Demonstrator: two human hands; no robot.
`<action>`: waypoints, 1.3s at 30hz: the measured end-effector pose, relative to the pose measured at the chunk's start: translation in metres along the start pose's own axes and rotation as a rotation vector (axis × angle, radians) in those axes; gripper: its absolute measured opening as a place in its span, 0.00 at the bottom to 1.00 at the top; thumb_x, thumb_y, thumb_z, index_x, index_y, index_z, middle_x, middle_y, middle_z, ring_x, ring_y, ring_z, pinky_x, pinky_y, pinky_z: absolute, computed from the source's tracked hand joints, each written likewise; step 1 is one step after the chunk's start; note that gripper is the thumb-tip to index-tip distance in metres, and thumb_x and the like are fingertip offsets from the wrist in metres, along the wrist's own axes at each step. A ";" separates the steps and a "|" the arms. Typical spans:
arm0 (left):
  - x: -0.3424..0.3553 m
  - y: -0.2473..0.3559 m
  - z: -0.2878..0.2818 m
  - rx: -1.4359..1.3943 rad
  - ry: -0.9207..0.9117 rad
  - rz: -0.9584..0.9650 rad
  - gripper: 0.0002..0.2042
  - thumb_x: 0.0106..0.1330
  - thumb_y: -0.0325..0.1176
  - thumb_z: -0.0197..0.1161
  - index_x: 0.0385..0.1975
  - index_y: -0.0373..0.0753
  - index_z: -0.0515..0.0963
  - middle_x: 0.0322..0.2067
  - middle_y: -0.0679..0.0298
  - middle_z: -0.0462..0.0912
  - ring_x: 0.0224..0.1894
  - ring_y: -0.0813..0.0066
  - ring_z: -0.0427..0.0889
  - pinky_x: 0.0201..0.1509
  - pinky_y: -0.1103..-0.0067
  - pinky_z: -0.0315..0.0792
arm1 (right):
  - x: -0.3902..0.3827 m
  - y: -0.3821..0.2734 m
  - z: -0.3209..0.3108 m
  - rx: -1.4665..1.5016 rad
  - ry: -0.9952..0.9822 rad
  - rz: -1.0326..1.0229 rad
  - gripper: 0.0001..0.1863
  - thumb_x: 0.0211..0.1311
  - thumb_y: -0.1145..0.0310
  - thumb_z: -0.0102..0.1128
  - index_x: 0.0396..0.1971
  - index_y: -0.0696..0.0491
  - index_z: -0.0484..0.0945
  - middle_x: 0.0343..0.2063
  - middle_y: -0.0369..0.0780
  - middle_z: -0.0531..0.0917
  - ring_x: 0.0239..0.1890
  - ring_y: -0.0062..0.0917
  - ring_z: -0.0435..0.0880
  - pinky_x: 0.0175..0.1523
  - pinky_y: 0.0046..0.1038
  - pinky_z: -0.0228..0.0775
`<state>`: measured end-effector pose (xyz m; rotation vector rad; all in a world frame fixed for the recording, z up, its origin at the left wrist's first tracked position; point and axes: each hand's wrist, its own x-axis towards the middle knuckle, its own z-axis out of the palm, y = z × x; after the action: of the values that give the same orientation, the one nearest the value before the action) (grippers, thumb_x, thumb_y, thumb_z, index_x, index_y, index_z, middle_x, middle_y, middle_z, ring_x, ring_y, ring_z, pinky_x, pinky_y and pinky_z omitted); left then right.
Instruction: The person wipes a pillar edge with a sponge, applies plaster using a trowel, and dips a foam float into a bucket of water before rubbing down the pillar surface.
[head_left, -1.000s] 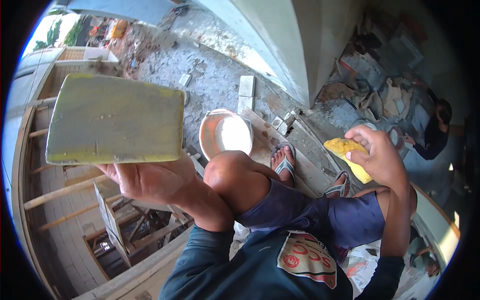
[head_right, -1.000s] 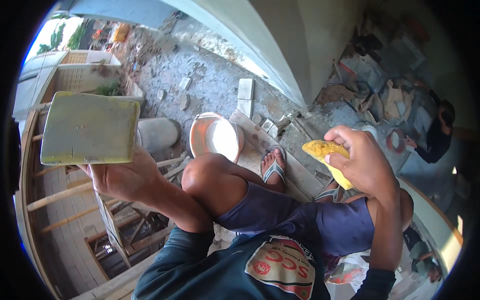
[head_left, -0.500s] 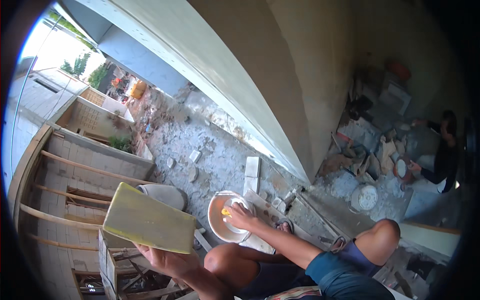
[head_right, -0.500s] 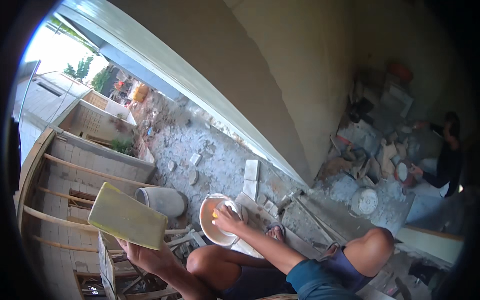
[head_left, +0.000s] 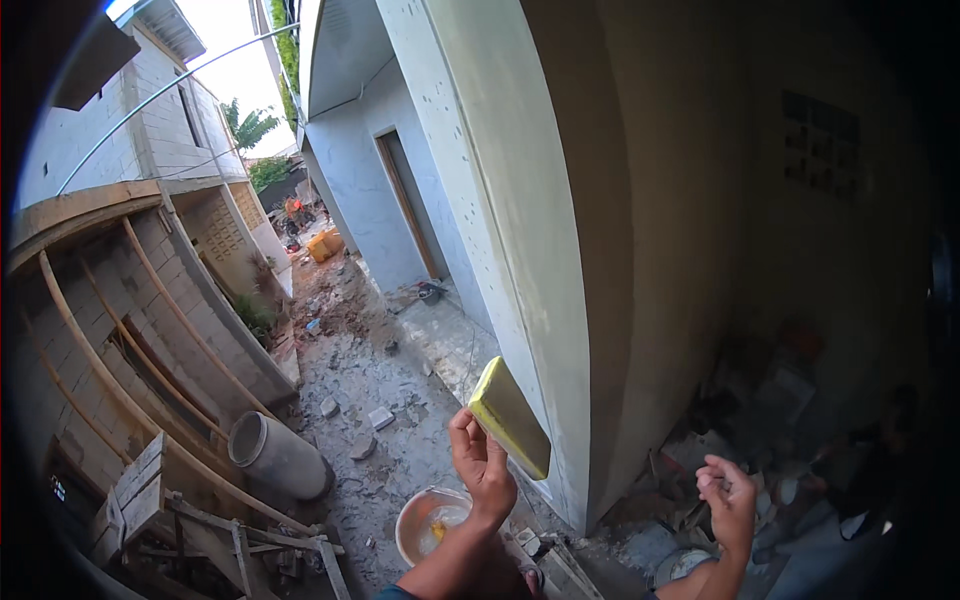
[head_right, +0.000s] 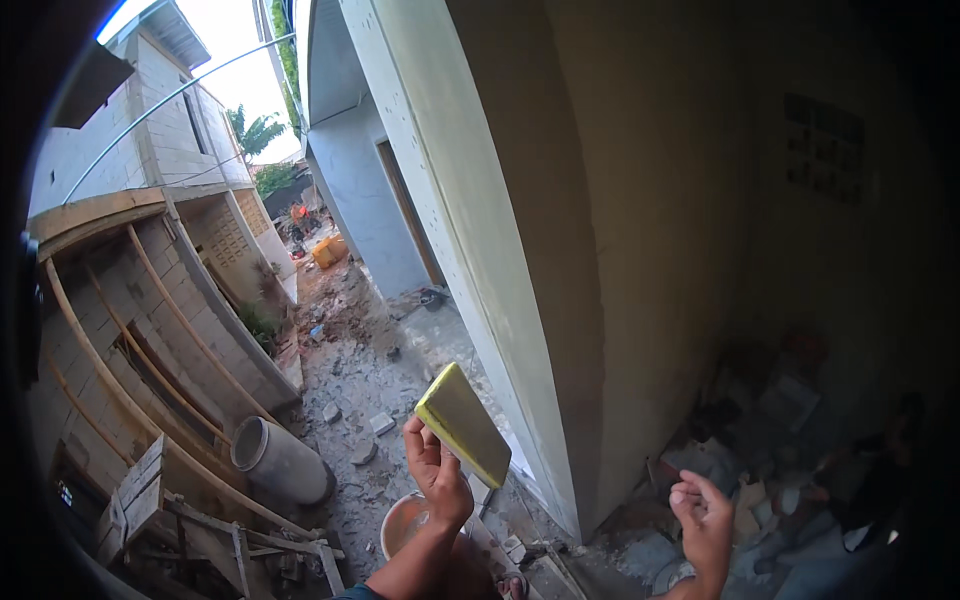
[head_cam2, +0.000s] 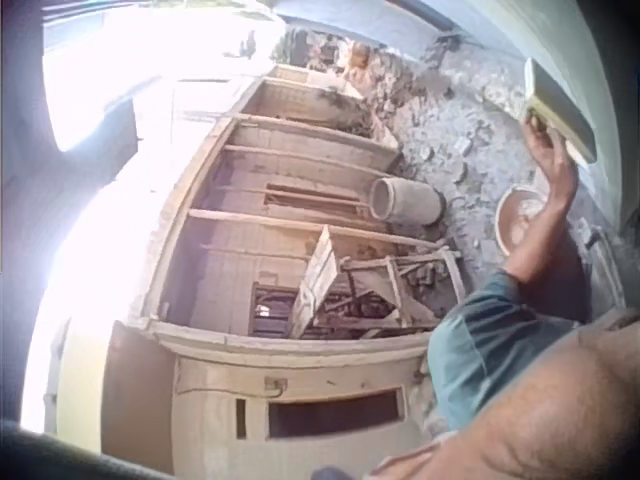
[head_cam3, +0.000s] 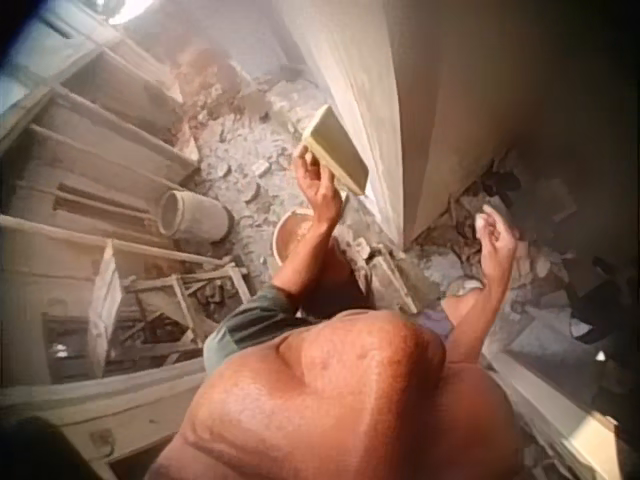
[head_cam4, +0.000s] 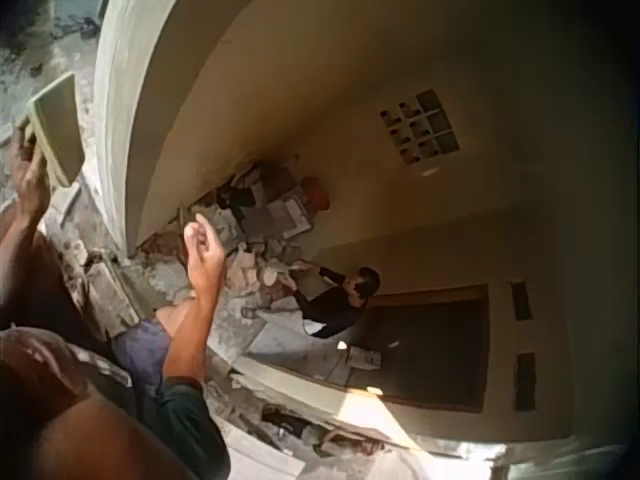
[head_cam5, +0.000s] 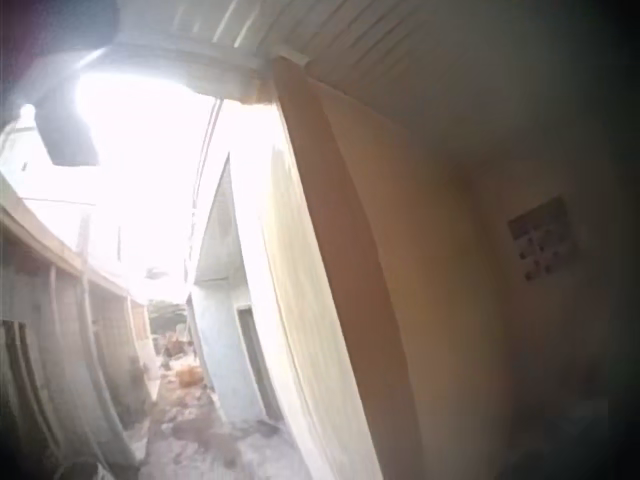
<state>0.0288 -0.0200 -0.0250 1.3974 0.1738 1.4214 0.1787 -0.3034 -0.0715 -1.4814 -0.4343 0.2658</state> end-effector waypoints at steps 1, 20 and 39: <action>0.001 -0.009 0.007 -0.011 -0.021 -0.002 0.17 0.73 0.29 0.54 0.58 0.33 0.62 0.47 0.60 0.76 0.49 0.77 0.74 0.55 0.79 0.67 | -0.007 -0.003 -0.032 -0.141 0.121 -0.050 0.21 0.63 0.66 0.64 0.51 0.63 0.76 0.36 0.38 0.81 0.34 0.15 0.77 0.37 0.19 0.72; -0.007 -0.024 0.014 0.614 -0.433 0.451 0.24 0.65 0.32 0.60 0.59 0.34 0.63 0.51 0.51 0.76 0.50 0.63 0.78 0.54 0.73 0.75 | -0.281 0.173 -0.106 -0.192 -0.044 0.825 0.33 0.70 0.41 0.47 0.57 0.55 0.76 0.43 0.45 0.84 0.41 0.29 0.82 0.53 0.34 0.71; -0.028 -0.033 0.075 -0.024 -0.323 -0.029 0.24 0.66 0.31 0.60 0.60 0.31 0.63 0.51 0.51 0.77 0.48 0.67 0.81 0.50 0.76 0.78 | -0.519 -0.257 -0.473 -0.800 1.376 0.621 0.29 0.68 0.51 0.49 0.66 0.43 0.67 0.24 0.26 0.75 0.13 0.08 0.57 0.18 0.14 0.50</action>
<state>0.0977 -0.0679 -0.0439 1.5758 -0.0309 1.1517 -0.1023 -0.9731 0.1070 -2.1460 1.1661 -0.5308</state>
